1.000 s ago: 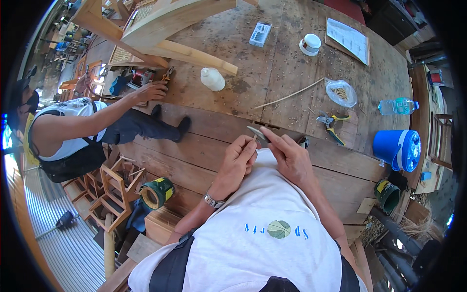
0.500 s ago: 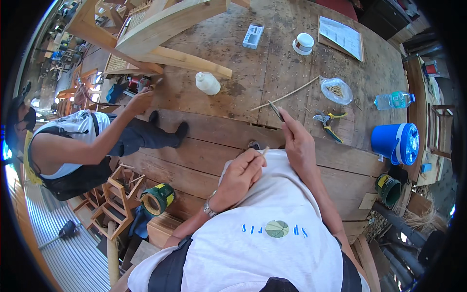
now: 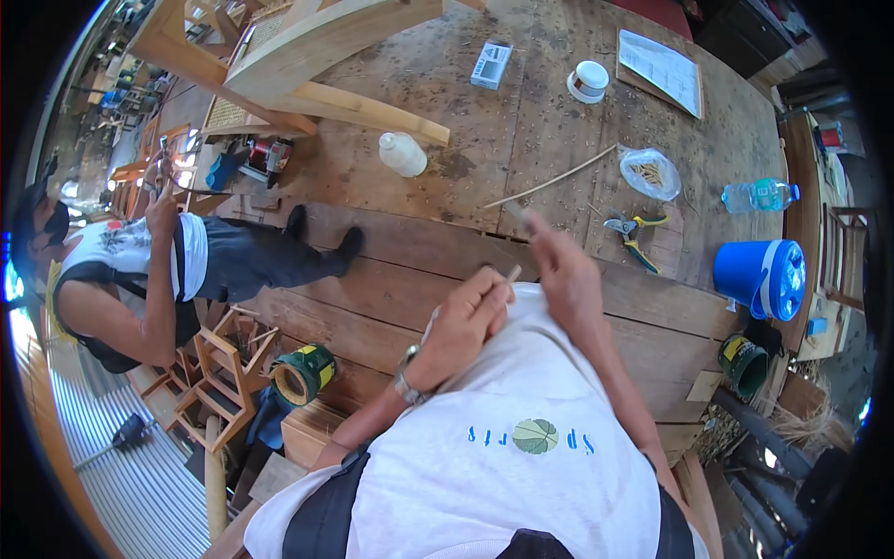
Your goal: Using a utility knife to shave or clean a thin wooden strip for upholstery work.
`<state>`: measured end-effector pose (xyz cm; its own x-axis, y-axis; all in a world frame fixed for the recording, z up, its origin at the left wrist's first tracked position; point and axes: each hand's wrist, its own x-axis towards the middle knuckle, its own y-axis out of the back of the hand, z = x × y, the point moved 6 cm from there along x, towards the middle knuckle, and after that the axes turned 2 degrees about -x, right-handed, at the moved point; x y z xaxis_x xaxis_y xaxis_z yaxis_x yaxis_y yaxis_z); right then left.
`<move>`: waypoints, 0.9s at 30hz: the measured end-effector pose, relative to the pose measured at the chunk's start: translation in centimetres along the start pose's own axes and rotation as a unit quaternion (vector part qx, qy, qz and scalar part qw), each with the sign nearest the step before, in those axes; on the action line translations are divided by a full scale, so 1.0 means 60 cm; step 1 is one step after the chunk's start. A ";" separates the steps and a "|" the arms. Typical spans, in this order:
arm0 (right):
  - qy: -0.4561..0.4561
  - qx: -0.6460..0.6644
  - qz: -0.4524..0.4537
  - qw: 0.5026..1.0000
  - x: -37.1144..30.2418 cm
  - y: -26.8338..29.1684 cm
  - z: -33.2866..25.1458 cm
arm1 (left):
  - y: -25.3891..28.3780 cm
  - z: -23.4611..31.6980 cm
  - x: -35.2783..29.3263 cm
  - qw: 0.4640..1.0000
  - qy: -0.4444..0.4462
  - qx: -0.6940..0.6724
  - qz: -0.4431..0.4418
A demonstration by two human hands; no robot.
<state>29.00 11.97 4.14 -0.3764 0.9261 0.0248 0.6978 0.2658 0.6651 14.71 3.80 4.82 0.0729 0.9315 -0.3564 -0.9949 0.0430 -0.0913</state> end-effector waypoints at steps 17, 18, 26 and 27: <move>0.010 -0.026 -0.005 1.000 -0.016 0.000 -0.006 | 0.008 0.000 -0.005 0.985 0.083 -0.138 0.062; -0.022 0.003 0.045 0.999 -0.009 0.006 0.009 | -0.002 0.004 -0.021 0.985 0.103 -0.133 0.034; 0.036 -0.010 -0.064 0.997 -0.048 -0.001 -0.031 | 0.012 -0.014 -0.005 0.966 0.142 -0.213 0.027; 0.036 -0.011 -0.063 0.997 -0.048 -0.001 -0.031 | 0.011 -0.015 -0.003 0.966 0.142 -0.213 0.026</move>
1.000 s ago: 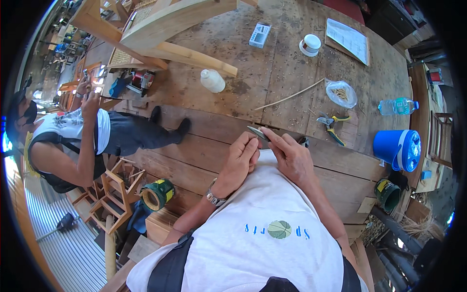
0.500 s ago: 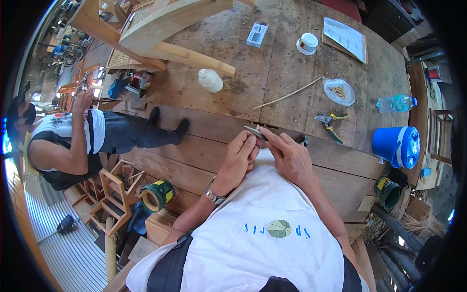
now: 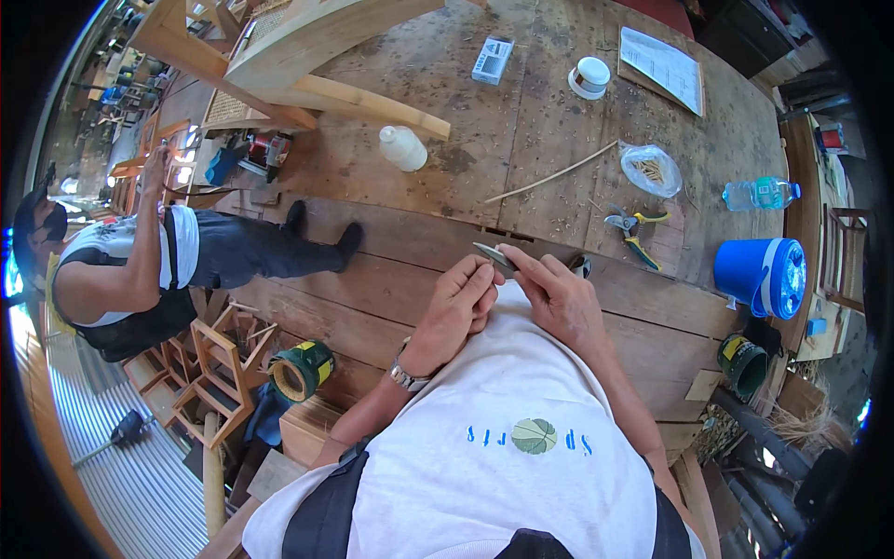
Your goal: Using a utility knife to shave or clean a thin wooden strip for upholstery work.
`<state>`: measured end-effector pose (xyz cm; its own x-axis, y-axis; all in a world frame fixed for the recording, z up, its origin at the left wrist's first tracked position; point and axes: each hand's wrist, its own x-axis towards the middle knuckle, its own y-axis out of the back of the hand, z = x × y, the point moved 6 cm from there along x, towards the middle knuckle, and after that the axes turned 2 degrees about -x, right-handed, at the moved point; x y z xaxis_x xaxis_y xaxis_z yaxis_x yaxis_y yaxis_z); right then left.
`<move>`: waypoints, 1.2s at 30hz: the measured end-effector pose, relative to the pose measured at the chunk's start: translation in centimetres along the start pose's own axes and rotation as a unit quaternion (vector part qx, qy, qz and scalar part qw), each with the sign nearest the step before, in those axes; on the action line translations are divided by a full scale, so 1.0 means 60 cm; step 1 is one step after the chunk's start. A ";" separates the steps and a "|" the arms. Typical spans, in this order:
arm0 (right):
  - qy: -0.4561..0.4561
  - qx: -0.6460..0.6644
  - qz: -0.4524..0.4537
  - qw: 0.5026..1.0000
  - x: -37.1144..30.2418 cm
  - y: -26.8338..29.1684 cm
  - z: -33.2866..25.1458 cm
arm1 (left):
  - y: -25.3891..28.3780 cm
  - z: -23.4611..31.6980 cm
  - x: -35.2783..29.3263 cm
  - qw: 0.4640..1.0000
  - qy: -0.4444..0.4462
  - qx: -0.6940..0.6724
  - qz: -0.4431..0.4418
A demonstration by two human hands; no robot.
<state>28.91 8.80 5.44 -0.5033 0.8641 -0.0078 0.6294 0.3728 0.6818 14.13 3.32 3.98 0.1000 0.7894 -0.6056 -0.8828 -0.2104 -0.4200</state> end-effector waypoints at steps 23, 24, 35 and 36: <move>-0.014 -0.053 0.025 0.998 0.008 -0.001 0.007 | -0.005 0.000 -0.003 0.997 -0.046 0.067 0.015; -0.039 -0.015 0.080 0.996 0.016 0.008 0.030 | -0.013 -0.001 -0.017 0.996 -0.027 0.081 -0.006; -0.021 -0.037 -0.023 0.999 0.001 -0.002 0.005 | 0.001 -0.005 0.010 1.000 -0.005 -0.001 -0.001; -0.022 -0.037 -0.023 0.999 0.006 -0.009 0.013 | 0.001 -0.008 0.004 1.000 -0.004 0.000 -0.001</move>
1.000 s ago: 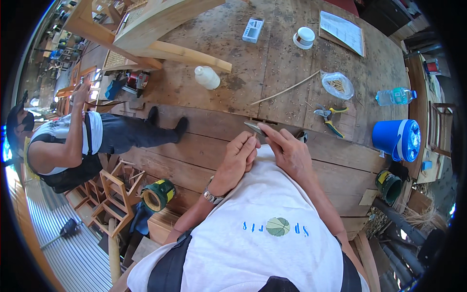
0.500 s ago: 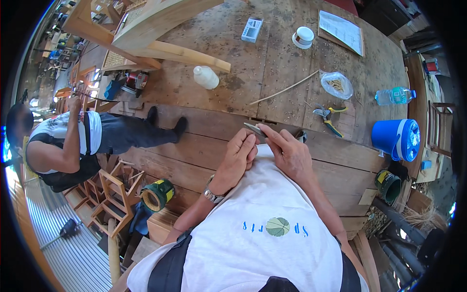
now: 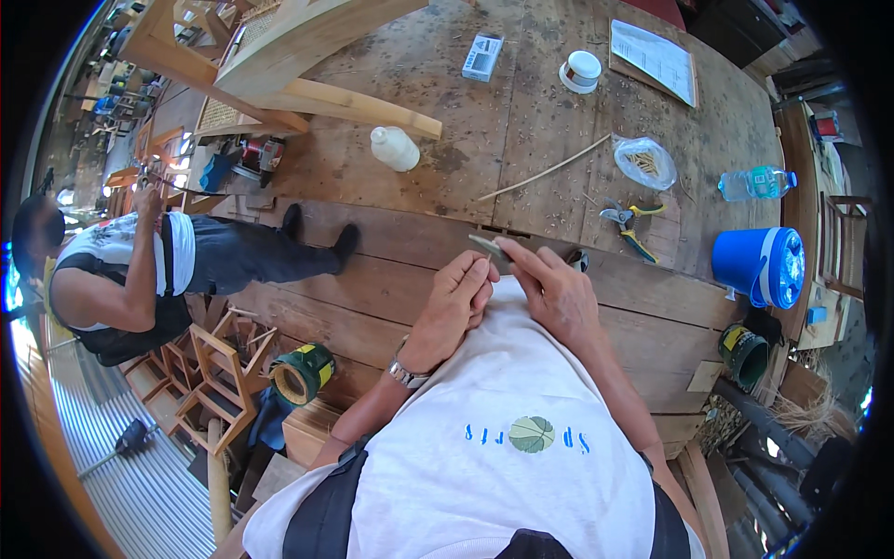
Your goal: Using a utility knife to shave or clean a thin wooden strip for upholstery work.
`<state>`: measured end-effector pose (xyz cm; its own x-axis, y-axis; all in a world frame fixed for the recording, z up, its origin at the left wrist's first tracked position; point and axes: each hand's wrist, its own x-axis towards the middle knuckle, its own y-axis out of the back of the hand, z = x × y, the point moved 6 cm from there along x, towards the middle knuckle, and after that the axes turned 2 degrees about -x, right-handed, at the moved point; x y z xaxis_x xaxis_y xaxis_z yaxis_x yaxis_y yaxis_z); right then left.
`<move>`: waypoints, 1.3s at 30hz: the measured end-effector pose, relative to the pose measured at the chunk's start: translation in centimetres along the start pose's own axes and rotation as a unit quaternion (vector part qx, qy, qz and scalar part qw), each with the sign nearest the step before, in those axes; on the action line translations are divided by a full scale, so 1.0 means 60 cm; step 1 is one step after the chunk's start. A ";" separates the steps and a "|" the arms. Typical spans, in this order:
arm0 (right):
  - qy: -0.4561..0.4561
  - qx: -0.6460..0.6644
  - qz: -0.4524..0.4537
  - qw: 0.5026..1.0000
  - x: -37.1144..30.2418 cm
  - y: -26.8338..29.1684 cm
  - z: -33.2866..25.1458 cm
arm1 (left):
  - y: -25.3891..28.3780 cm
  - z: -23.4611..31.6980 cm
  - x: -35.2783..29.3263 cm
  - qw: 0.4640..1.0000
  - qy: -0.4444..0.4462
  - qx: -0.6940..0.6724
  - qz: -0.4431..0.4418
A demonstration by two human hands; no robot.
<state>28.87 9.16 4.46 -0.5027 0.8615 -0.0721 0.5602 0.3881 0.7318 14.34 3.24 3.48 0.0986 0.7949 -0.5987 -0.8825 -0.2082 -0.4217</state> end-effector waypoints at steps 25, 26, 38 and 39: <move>0.015 0.045 0.009 0.999 0.006 0.014 -0.008 | -0.004 0.015 0.008 1.000 0.011 -0.016 0.001; 0.018 0.037 0.010 0.999 0.005 0.015 -0.009 | -0.003 0.013 0.009 1.000 0.011 -0.012 0.003; 0.004 0.105 0.077 0.992 0.004 0.024 0.016 | -0.015 0.022 0.001 0.999 0.009 0.044 -0.002; 0.006 0.066 0.028 0.997 -0.002 0.020 0.005 | -0.016 0.020 0.001 1.000 0.017 0.026 -0.001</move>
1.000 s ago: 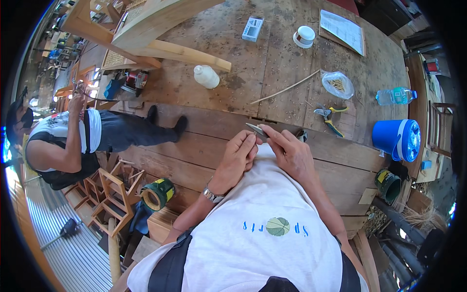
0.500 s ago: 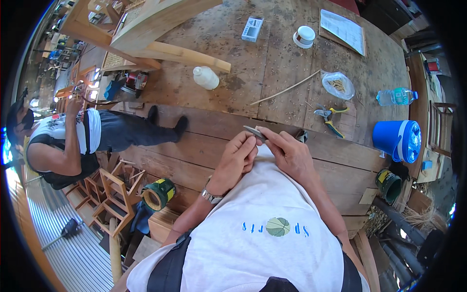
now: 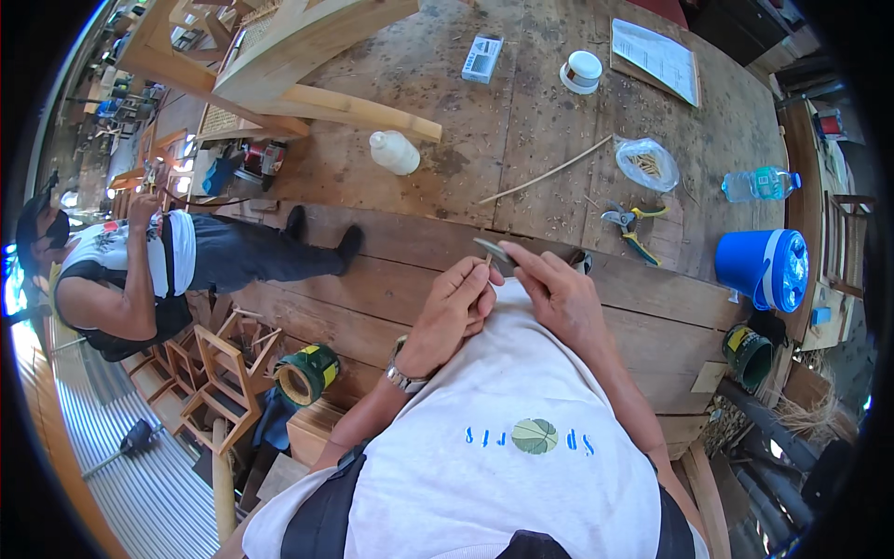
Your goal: Using a utility knife to shave or clean a thin wooden strip for upholstery work.
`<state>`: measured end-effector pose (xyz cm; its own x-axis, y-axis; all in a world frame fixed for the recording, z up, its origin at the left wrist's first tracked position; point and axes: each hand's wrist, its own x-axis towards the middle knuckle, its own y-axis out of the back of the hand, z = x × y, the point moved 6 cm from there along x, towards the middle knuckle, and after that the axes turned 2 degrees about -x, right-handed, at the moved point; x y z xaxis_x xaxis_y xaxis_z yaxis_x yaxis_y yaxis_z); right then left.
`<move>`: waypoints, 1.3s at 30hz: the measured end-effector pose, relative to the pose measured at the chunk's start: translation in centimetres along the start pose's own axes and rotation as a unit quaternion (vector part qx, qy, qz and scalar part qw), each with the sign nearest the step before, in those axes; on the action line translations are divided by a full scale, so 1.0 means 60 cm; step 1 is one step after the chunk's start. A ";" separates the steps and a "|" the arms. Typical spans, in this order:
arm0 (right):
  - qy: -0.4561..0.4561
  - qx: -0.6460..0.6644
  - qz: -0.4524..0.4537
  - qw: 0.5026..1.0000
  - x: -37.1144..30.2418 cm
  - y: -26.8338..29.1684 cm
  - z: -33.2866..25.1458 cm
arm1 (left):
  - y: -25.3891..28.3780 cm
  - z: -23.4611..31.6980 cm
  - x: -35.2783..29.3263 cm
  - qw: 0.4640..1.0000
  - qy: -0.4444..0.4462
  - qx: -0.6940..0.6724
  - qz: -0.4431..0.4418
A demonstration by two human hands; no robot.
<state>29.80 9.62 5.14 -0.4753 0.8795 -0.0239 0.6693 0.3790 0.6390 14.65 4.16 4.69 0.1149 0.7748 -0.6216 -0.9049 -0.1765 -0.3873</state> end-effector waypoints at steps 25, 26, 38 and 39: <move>0.042 -0.043 -0.006 0.998 -0.011 -0.010 -0.013 | 0.006 -0.008 -0.013 0.999 0.014 -0.034 -0.021; 0.046 -0.054 -0.002 0.997 -0.011 -0.011 -0.014 | 0.007 -0.009 -0.012 0.999 0.016 -0.030 -0.025; -0.013 0.021 0.054 0.998 -0.009 0.005 -0.011 | 0.008 -0.006 -0.013 0.999 0.004 -0.036 -0.029; 0.007 -0.007 0.005 1.000 -0.014 -0.002 -0.020 | 0.008 -0.008 -0.014 0.999 0.013 -0.047 -0.024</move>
<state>29.41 8.48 6.01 -0.4768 0.8790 -0.0056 0.6665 0.3657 0.6497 14.32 3.14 4.69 0.1682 0.7681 -0.6178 -0.8558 -0.1972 -0.4782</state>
